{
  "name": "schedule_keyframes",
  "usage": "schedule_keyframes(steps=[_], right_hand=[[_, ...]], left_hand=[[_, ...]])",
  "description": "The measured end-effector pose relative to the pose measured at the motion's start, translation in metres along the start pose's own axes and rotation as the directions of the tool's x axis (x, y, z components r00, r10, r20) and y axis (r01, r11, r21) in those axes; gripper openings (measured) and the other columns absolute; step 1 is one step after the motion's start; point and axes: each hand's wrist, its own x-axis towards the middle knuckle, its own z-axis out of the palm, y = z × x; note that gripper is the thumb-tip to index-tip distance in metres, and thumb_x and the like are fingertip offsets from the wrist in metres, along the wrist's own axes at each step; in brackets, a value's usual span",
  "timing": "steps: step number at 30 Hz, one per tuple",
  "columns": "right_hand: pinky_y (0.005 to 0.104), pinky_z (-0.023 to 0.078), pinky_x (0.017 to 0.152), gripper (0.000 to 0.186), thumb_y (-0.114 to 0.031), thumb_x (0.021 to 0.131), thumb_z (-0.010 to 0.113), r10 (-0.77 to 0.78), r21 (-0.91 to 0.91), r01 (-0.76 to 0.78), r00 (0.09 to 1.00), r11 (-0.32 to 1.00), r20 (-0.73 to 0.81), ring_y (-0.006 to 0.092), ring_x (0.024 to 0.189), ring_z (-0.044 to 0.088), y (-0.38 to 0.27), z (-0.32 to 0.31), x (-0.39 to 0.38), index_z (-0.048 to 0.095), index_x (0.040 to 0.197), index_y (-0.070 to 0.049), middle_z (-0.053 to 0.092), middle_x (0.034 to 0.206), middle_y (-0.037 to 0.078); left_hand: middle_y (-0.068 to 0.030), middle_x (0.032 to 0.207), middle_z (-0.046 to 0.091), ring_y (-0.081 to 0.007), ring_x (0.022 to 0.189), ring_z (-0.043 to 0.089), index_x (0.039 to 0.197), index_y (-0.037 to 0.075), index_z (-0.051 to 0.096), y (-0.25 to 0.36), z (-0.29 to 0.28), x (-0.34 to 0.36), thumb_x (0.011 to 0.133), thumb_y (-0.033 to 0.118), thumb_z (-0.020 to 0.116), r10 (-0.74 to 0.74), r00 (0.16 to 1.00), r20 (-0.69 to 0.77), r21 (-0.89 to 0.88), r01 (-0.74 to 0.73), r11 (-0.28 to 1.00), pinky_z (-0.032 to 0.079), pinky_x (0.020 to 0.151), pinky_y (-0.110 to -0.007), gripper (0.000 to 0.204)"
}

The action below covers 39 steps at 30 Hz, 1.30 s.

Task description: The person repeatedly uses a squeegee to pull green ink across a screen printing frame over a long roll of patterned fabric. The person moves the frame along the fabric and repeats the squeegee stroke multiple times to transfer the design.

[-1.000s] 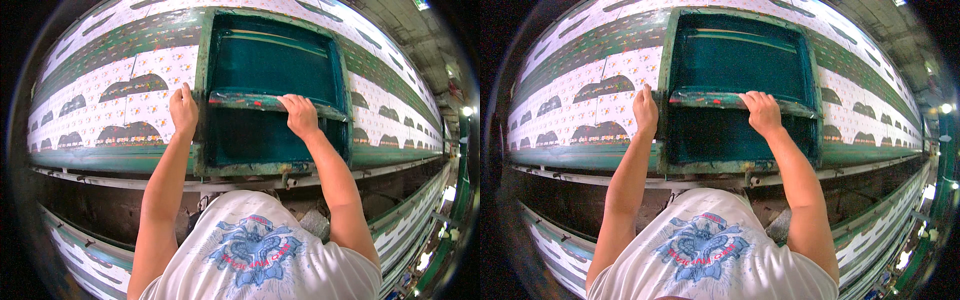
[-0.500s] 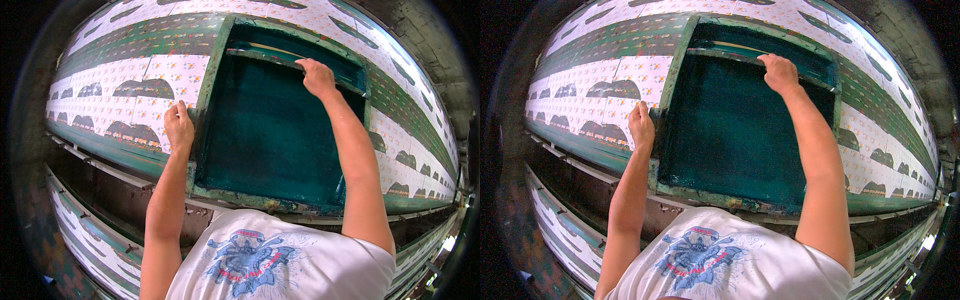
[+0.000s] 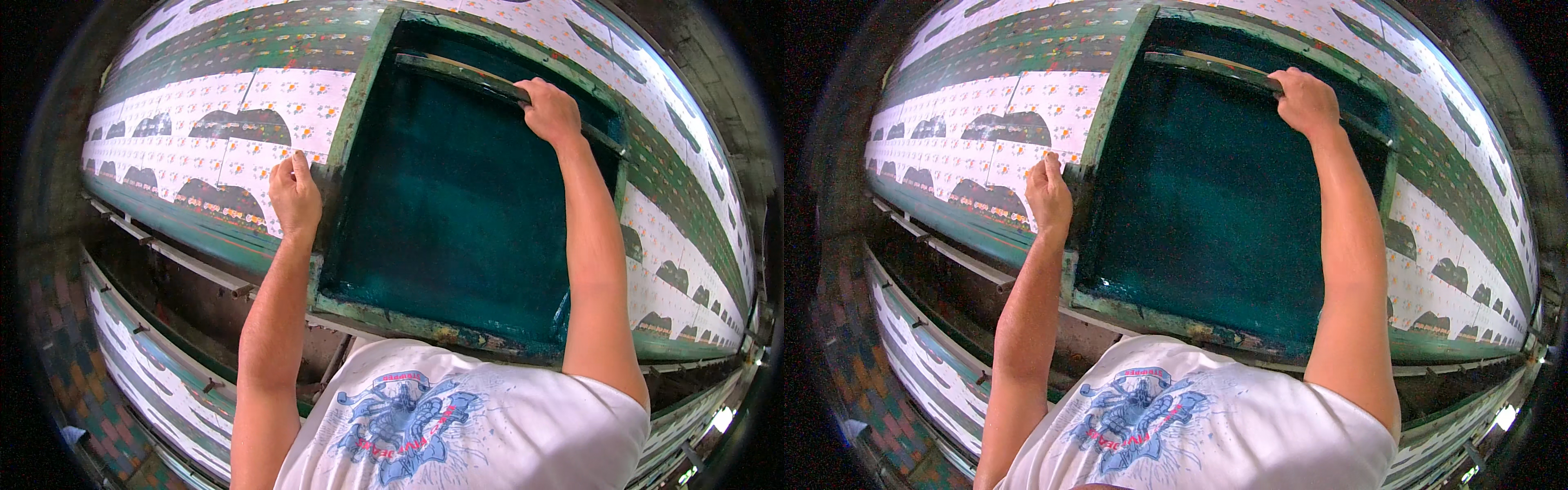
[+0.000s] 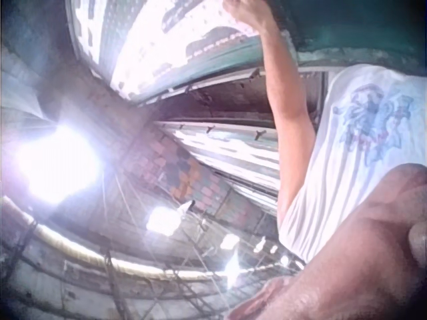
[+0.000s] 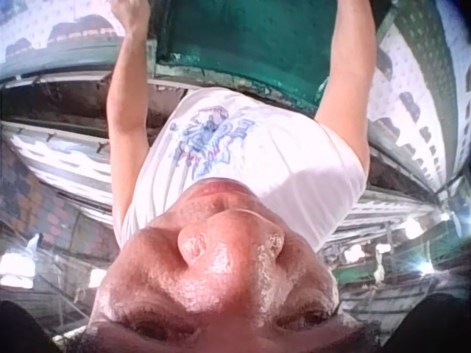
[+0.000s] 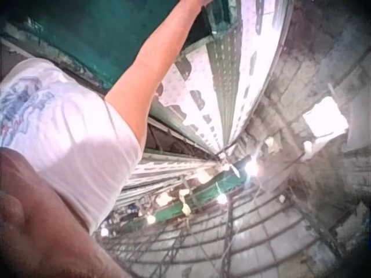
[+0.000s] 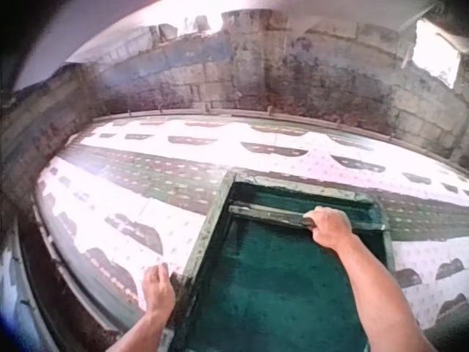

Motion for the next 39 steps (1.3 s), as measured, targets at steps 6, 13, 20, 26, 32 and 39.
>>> schedule_keyframes(steps=[6,13,20,26,32,39], right_hand=[[0.0563,0.061,0.094,0.036,-0.013,0.093,0.064,-0.020,0.018,0.019,0.997,1.000,0.081,0.0392,0.111,0.075,-0.003,-0.011,-0.016,0.079,0.125,-0.021,0.076,0.113,0.011],[0.0506,0.062,0.092,0.032,-0.014,0.092,0.069,-0.042,0.018,0.041,0.993,0.999,0.111,0.0353,0.108,0.076,-0.063,-0.018,-0.104,0.080,0.121,-0.021,0.078,0.112,0.008],[0.0506,0.064,0.089,0.030,-0.010,0.089,0.070,0.006,0.092,-0.017,0.993,0.996,0.120,0.0351,0.102,0.077,-0.144,-0.030,-0.219,0.081,0.114,-0.021,0.076,0.103,0.011],[0.0496,0.062,0.089,0.029,-0.008,0.088,0.068,0.007,0.129,-0.018,0.997,0.991,0.081,0.0336,0.101,0.076,-0.207,-0.036,-0.306,0.080,0.113,-0.020,0.074,0.099,0.009],[0.0452,0.056,0.094,0.036,-0.010,0.083,0.077,0.031,0.127,-0.036,0.999,0.991,0.041,0.0304,0.108,0.071,-0.243,-0.036,-0.354,0.079,0.118,-0.016,0.075,0.111,0.005],[0.0470,0.053,0.097,0.059,-0.054,0.084,0.088,-0.006,0.178,0.010,1.000,0.984,-0.024,0.0317,0.114,0.066,-0.247,-0.031,-0.378,0.079,0.125,-0.013,0.072,0.120,0.007]], left_hand=[[-0.0265,0.106,0.072,-0.0427,0.100,0.070,0.111,-0.006,0.077,-0.004,0.004,0.005,0.116,0.043,0.056,0.008,1.000,0.030,-0.014,-0.008,1.000,0.054,0.091,-0.053,0.054],[-0.0296,0.106,0.075,-0.0468,0.103,0.071,0.110,-0.009,0.078,-0.014,0.005,0.013,0.115,0.046,0.055,0.007,0.991,0.134,-0.062,0.001,0.998,0.053,0.095,-0.054,0.060],[-0.0268,0.106,0.079,-0.0435,0.103,0.075,0.111,-0.007,0.080,-0.027,0.010,0.020,0.113,0.047,0.058,0.014,0.988,0.156,-0.092,0.000,0.996,0.055,0.096,-0.052,0.059],[-0.0236,0.102,0.083,-0.0389,0.098,0.080,0.114,-0.003,0.082,-0.037,0.015,0.022,0.105,0.035,0.068,0.080,0.983,0.163,-0.205,-0.046,0.978,0.059,0.093,-0.046,0.042],[-0.0293,0.104,0.080,-0.0488,0.102,0.077,0.108,-0.004,0.082,-0.039,0.017,0.029,0.106,0.036,0.062,0.088,0.950,0.300,-0.083,-0.066,0.994,0.058,0.095,-0.053,0.045],[-0.0324,0.107,0.077,-0.0537,0.105,0.074,0.106,-0.005,0.079,-0.034,0.017,0.026,0.109,0.039,0.057,0.149,0.954,0.261,0.012,-0.157,0.987,0.056,0.096,-0.057,0.050]])
